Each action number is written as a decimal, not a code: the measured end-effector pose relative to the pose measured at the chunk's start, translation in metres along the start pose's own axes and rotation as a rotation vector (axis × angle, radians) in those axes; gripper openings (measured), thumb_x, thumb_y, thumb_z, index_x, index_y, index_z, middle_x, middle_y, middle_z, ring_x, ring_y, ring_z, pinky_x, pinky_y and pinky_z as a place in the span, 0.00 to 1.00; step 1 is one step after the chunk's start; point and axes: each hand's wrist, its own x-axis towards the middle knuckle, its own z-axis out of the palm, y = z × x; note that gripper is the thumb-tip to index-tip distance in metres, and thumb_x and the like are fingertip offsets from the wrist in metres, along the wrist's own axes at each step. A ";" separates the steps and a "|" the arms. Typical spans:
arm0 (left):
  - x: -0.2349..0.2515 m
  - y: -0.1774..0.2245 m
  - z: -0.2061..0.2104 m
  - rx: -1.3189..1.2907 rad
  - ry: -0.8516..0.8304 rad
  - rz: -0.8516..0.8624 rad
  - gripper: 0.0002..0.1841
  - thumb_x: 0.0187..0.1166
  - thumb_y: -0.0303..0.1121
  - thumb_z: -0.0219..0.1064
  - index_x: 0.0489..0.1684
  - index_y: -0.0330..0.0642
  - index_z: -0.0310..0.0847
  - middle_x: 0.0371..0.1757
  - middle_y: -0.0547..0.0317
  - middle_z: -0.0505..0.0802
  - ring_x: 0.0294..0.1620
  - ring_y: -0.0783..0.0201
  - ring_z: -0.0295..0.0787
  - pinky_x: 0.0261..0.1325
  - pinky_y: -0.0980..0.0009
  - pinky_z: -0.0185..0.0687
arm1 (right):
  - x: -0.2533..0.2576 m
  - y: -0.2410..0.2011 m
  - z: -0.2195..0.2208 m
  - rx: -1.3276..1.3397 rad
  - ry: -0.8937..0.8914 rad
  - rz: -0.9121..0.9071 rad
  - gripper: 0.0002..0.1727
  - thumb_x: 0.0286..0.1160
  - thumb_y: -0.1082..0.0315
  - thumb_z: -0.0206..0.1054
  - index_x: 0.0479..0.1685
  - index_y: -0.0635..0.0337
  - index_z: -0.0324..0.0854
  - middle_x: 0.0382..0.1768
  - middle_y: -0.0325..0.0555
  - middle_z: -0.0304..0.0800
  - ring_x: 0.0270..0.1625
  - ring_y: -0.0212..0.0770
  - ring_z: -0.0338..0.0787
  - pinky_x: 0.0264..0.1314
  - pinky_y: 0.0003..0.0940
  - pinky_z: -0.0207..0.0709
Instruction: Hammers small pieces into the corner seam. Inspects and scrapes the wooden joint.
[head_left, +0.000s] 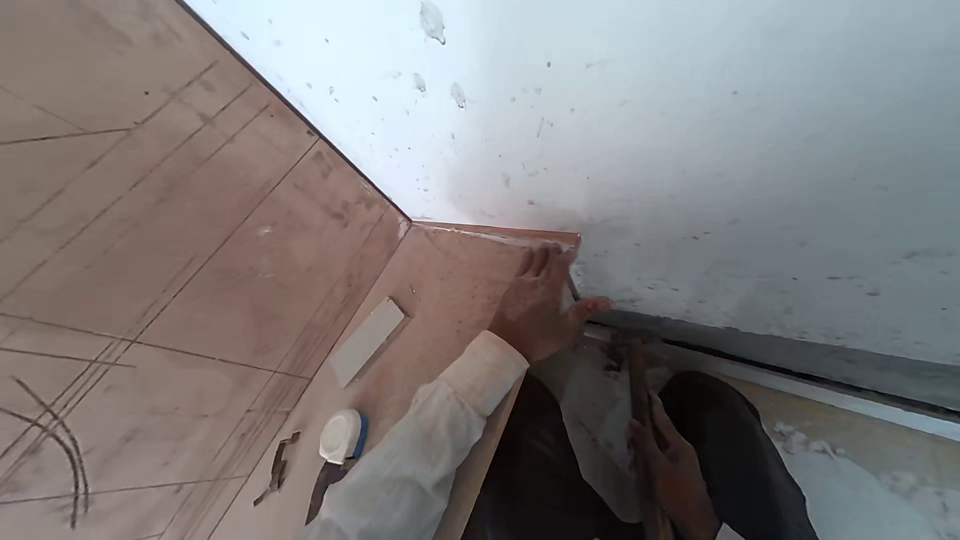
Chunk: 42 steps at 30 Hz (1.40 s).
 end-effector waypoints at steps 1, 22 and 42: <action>-0.002 0.002 0.000 -0.024 0.000 0.043 0.36 0.81 0.51 0.70 0.76 0.26 0.75 0.77 0.32 0.82 0.85 0.35 0.71 0.90 0.46 0.58 | 0.000 0.000 0.001 -0.003 0.002 -0.002 0.37 0.88 0.64 0.57 0.95 0.58 0.48 0.27 0.44 0.85 0.19 0.36 0.85 0.21 0.33 0.84; 0.009 -0.047 -0.033 0.045 -0.064 -0.461 0.33 0.91 0.49 0.57 0.84 0.31 0.66 0.86 0.33 0.71 0.88 0.36 0.65 0.85 0.42 0.63 | 0.009 0.001 0.000 -0.071 -0.008 0.095 0.35 0.89 0.66 0.56 0.94 0.58 0.50 0.35 0.49 0.86 0.19 0.36 0.83 0.21 0.34 0.82; -0.170 -0.088 -0.178 0.240 0.076 -0.977 0.34 0.79 0.53 0.73 0.76 0.35 0.75 0.67 0.31 0.88 0.70 0.29 0.82 0.71 0.28 0.70 | 0.011 0.001 -0.003 -0.112 -0.036 0.119 0.28 0.92 0.67 0.52 0.90 0.59 0.57 0.29 0.43 0.82 0.19 0.31 0.82 0.19 0.28 0.79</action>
